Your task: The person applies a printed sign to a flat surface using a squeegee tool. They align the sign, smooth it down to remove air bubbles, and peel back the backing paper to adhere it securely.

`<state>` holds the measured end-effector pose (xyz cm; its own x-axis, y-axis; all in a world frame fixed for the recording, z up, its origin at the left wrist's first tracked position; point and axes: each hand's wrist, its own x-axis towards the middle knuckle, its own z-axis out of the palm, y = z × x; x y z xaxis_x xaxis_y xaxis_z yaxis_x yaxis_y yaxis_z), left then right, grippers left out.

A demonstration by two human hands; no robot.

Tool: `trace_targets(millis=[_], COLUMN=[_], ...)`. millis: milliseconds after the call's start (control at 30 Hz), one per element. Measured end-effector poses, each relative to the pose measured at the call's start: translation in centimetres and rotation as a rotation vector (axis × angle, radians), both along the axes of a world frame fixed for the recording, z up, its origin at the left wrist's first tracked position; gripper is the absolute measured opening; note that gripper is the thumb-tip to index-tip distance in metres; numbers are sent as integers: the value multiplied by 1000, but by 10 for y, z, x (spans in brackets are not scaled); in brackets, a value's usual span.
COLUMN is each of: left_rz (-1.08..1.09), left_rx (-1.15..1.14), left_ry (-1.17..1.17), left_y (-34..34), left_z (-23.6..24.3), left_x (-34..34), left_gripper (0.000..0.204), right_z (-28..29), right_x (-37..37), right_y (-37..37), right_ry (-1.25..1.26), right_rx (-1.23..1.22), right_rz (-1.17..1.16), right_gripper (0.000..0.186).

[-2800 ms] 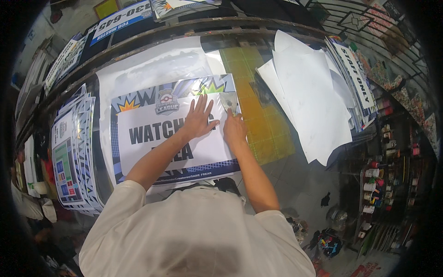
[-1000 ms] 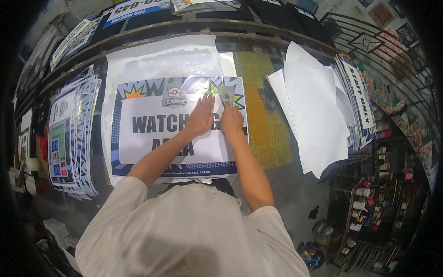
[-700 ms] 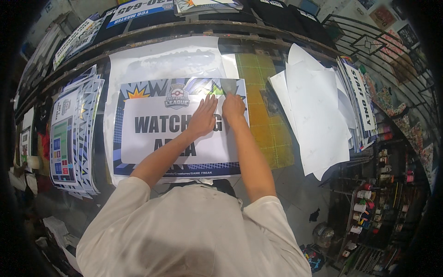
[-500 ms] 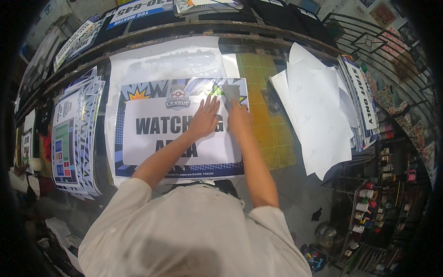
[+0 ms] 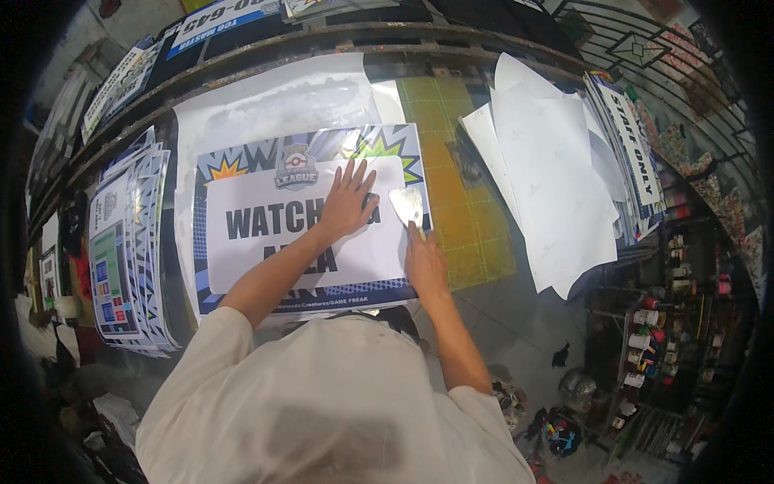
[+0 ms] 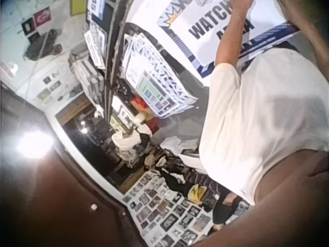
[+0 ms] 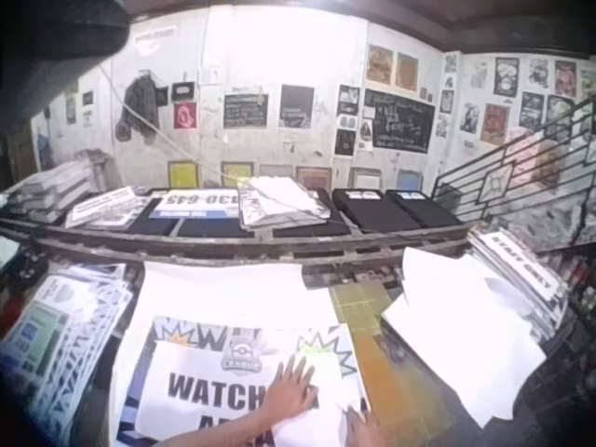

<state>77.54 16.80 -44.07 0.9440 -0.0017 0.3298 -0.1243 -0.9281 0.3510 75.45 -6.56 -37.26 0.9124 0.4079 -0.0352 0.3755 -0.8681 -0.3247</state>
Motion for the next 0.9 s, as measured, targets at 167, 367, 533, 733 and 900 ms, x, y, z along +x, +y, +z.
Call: trace_targets(millis=[167, 367, 533, 733, 900], left_rz=[39, 283, 160, 102, 38], left_rx=[-139, 2, 3, -284, -325], left_ry=[-125, -152, 174, 324, 346], left_y=[13, 98, 132, 151, 162], left_z=[4, 10, 18, 20, 20], left_x=[22, 95, 128, 149, 157], left_gripper=[38, 33, 35, 33, 36], right_z=[-7, 4, -5, -8, -9], right_x=[74, 45, -16, -13, -9], right_y=[31, 45, 20, 18, 18], right_ry=[-75, -128, 0, 31, 60], right_rx=[70, 110, 107, 116, 84], right_rz=[44, 73, 82, 96, 107], right_gripper=[37, 38, 42, 42, 41])
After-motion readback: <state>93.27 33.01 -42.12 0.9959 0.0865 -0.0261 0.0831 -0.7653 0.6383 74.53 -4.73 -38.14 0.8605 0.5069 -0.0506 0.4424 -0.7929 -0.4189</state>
